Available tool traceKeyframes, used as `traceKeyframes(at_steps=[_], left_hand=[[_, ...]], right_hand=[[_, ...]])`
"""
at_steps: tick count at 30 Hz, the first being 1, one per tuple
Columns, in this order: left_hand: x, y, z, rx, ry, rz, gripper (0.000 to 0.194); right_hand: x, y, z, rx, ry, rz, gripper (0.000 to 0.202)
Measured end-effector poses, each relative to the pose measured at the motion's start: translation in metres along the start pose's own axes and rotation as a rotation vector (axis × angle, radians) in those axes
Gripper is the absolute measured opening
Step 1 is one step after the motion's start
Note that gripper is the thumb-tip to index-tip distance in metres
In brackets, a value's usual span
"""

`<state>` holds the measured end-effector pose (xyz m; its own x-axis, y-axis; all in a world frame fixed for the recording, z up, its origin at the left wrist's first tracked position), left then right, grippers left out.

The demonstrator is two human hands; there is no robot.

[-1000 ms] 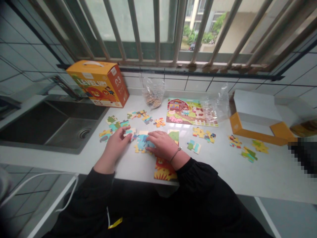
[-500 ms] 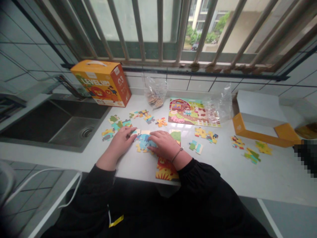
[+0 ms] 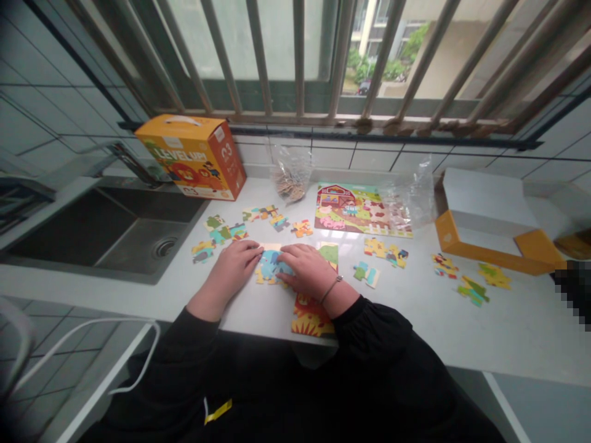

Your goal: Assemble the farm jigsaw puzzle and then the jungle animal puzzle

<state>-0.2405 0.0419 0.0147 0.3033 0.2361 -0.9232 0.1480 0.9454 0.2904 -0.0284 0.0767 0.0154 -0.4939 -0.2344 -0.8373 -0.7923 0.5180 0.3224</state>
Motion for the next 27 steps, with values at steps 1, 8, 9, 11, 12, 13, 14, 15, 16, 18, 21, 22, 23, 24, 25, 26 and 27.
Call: traceKeyframes(at_steps=[1, 8, 9, 11, 12, 13, 14, 15, 16, 18, 21, 22, 23, 24, 25, 26, 27], left_hand=[[0.000, -0.001, 0.002, -0.005, 0.004, -0.001, 0.027], [-0.004, -0.007, 0.016, 0.004, 0.107, -0.023, 0.030], [-0.004, -0.007, 0.017, 0.005, 0.118, -0.028, 0.030], [-0.005, -0.006, 0.017, 0.000, 0.122, -0.027, 0.030], [-0.005, -0.006, 0.016, -0.003, 0.118, -0.021, 0.029], [-0.005, -0.005, 0.015, -0.007, 0.113, -0.012, 0.028], [-0.005, -0.005, 0.014, -0.009, 0.106, -0.003, 0.028], [-0.005, -0.005, 0.012, -0.010, 0.098, 0.005, 0.028], [-0.004, -0.005, 0.011, -0.009, 0.087, 0.012, 0.028], [-0.004, -0.005, 0.009, -0.010, 0.063, 0.022, 0.029], [-0.004, -0.004, 0.007, -0.013, 0.039, 0.023, 0.031], [-0.004, -0.004, 0.007, -0.015, 0.038, 0.022, 0.031], [-0.004, -0.004, 0.007, -0.018, 0.040, 0.020, 0.032], [-0.003, -0.003, 0.007, -0.021, 0.043, 0.018, 0.033], [-0.003, -0.003, 0.007, -0.024, 0.046, 0.016, 0.033], [-0.003, -0.003, 0.007, -0.027, 0.047, 0.013, 0.033], [-0.003, -0.003, 0.007, -0.029, 0.047, 0.010, 0.033]], right_hand=[[0.000, 0.000, 0.000, 0.001, 0.000, 0.002, 0.037], [0.001, -0.001, 0.000, -0.002, 0.006, 0.007, 0.037], [0.002, -0.001, 0.000, -0.002, 0.003, 0.005, 0.037], [0.001, 0.000, 0.000, -0.002, -0.005, -0.001, 0.037], [0.000, 0.001, -0.001, 0.001, -0.011, -0.001, 0.037], [-0.003, 0.002, -0.001, 0.007, -0.019, 0.005, 0.036], [-0.007, 0.003, -0.002, 0.017, -0.031, 0.015, 0.034], [-0.014, 0.002, -0.003, 0.033, -0.047, 0.028, 0.031], [-0.021, 0.001, -0.003, 0.055, -0.068, 0.042, 0.027], [-0.040, -0.009, 0.000, 0.123, -0.120, 0.074, 0.020], [-0.072, -0.044, 0.012, 0.294, -0.207, 0.126, 0.017], [-0.082, -0.061, 0.019, 0.358, -0.232, 0.142, 0.018], [-0.090, -0.080, 0.027, 0.414, -0.249, 0.158, 0.019], [-0.097, -0.099, 0.035, 0.470, -0.262, 0.161, 0.022], [-0.101, -0.117, 0.043, 0.524, -0.272, 0.154, 0.026], [-0.104, -0.134, 0.051, 0.574, -0.274, 0.139, 0.030], [-0.105, -0.149, 0.058, 0.615, -0.263, 0.119, 0.034]])
Point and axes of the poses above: each hand's wrist, its own y-axis towards the middle knuckle, its own x-axis out of the palm, z = x × y, the point moved 6 cm from there along y, towards the middle knuckle, and after that the axes turned 6 degrees about y, right-handed, at the moved point
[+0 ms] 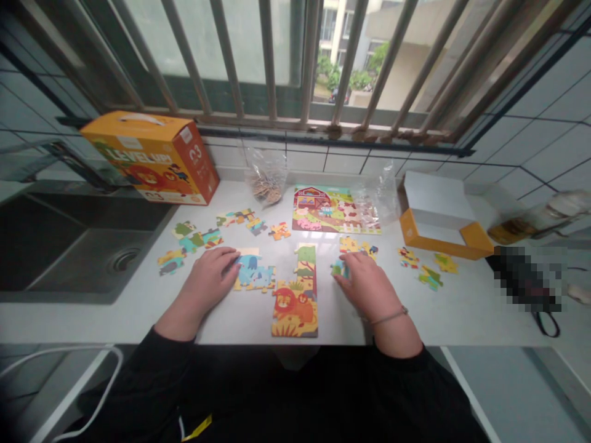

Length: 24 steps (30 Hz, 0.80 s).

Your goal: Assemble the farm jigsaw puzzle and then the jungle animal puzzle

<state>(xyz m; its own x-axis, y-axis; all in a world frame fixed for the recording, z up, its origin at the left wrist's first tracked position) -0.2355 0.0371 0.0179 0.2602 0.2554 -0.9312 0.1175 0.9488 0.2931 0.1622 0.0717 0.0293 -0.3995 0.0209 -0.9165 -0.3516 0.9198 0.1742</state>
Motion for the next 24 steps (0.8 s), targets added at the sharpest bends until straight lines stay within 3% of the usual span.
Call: traceKeyframes(at_steps=[4, 12, 17, 21, 24], left_hand=[[0.000, 0.000, -0.002, -0.009, -0.015, 0.001, 0.033], [0.001, 0.000, -0.002, -0.022, -0.029, -0.003, 0.032], [0.002, 0.000, -0.003, -0.027, -0.037, 0.009, 0.031], [0.002, 0.000, -0.002, -0.027, -0.043, 0.023, 0.031], [0.002, -0.001, -0.001, -0.028, -0.041, 0.019, 0.030]], right_hand=[[0.004, -0.017, 0.027, 0.058, 0.073, -0.062, 0.039], [-0.006, -0.003, 0.020, 0.052, 0.181, -0.006, 0.053], [-0.004, 0.029, -0.029, -0.173, 0.328, -0.014, 0.051], [0.023, 0.066, -0.090, -0.427, 0.372, -0.152, 0.057], [0.051, 0.091, -0.122, -0.507, 0.387, -0.250, 0.057]])
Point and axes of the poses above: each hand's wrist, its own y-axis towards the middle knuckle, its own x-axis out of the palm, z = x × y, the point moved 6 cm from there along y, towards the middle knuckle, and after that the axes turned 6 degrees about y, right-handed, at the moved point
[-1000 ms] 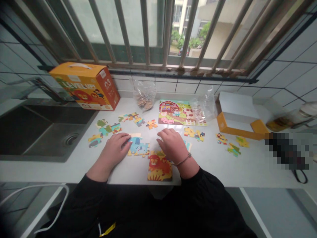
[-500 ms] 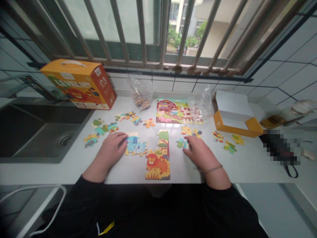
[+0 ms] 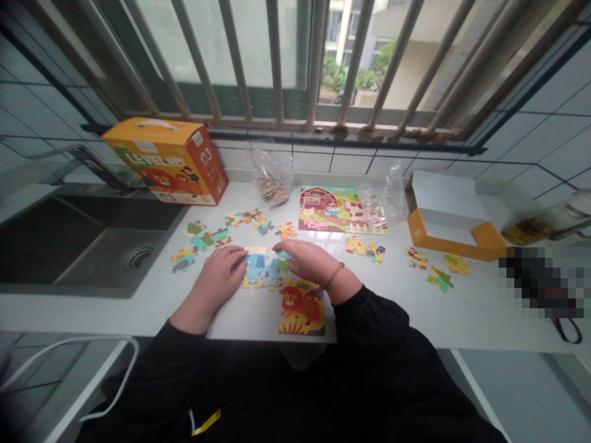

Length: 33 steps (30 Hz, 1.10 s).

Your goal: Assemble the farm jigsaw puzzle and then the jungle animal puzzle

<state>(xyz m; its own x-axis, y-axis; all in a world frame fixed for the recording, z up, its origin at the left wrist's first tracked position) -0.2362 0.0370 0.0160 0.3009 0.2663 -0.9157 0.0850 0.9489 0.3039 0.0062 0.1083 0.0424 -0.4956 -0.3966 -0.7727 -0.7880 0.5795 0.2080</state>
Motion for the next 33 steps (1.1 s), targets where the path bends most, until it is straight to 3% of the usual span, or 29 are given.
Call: traceKeyframes(at_steps=[2, 5, 9, 13, 16, 26, 33], left_hand=[[0.000, -0.001, 0.001, -0.002, 0.001, 0.000, 0.030], [-0.002, -0.001, 0.002, -0.003, 0.003, 0.003, 0.030], [-0.003, -0.001, 0.003, -0.003, 0.000, -0.001, 0.029], [-0.003, 0.000, 0.003, -0.005, 0.003, -0.006, 0.029], [-0.003, -0.001, 0.004, -0.012, 0.009, -0.012, 0.029], [-0.003, -0.001, 0.004, -0.009, 0.000, -0.021, 0.031], [-0.004, -0.001, 0.006, -0.016, -0.005, -0.032, 0.031]], right_hand=[[0.013, 0.017, 0.002, 0.003, -0.008, -0.009, 0.054], [0.021, 0.027, 0.002, -0.030, -0.036, 0.086, 0.046], [0.022, 0.024, -0.005, -0.091, -0.079, 0.193, 0.018], [0.033, 0.024, -0.004, -0.025, -0.136, 0.119, 0.031], [0.037, 0.024, -0.001, -0.008, -0.126, 0.065, 0.023], [0.031, 0.012, 0.002, -0.086, -0.034, 0.035, 0.018], [0.031, 0.011, 0.003, -0.037, -0.108, 0.050, 0.020]])
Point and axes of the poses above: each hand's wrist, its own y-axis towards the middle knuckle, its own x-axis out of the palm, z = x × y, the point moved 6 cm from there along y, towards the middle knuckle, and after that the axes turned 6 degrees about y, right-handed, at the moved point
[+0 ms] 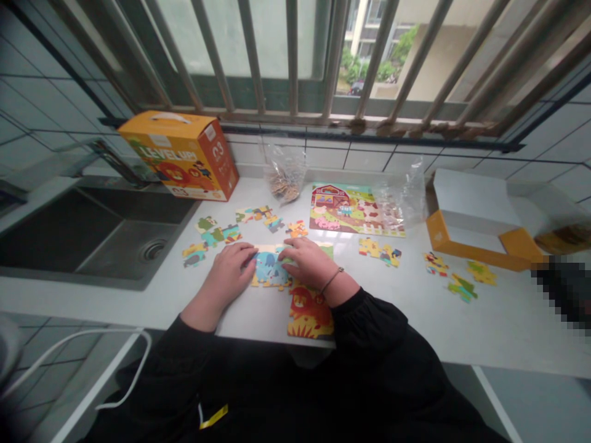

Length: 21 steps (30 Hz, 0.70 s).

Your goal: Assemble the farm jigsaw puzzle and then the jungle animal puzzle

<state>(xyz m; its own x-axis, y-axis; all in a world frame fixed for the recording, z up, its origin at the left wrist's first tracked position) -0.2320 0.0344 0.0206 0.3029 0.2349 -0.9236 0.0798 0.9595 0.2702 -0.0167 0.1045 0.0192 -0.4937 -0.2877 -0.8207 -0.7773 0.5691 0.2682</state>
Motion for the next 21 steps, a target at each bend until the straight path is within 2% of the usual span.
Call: traceKeyframes(at_steps=[17, 21], left_hand=[[-0.0001, -0.0005, -0.0002, -0.017, 0.012, -0.008, 0.032], [-0.0022, -0.0018, 0.0066, 0.015, 0.018, -0.001, 0.032]], right_hand=[[-0.0033, 0.0020, -0.0051, -0.034, -0.020, 0.015, 0.013], [-0.0031, 0.0027, -0.0094, -0.012, -0.074, 0.006, 0.012]])
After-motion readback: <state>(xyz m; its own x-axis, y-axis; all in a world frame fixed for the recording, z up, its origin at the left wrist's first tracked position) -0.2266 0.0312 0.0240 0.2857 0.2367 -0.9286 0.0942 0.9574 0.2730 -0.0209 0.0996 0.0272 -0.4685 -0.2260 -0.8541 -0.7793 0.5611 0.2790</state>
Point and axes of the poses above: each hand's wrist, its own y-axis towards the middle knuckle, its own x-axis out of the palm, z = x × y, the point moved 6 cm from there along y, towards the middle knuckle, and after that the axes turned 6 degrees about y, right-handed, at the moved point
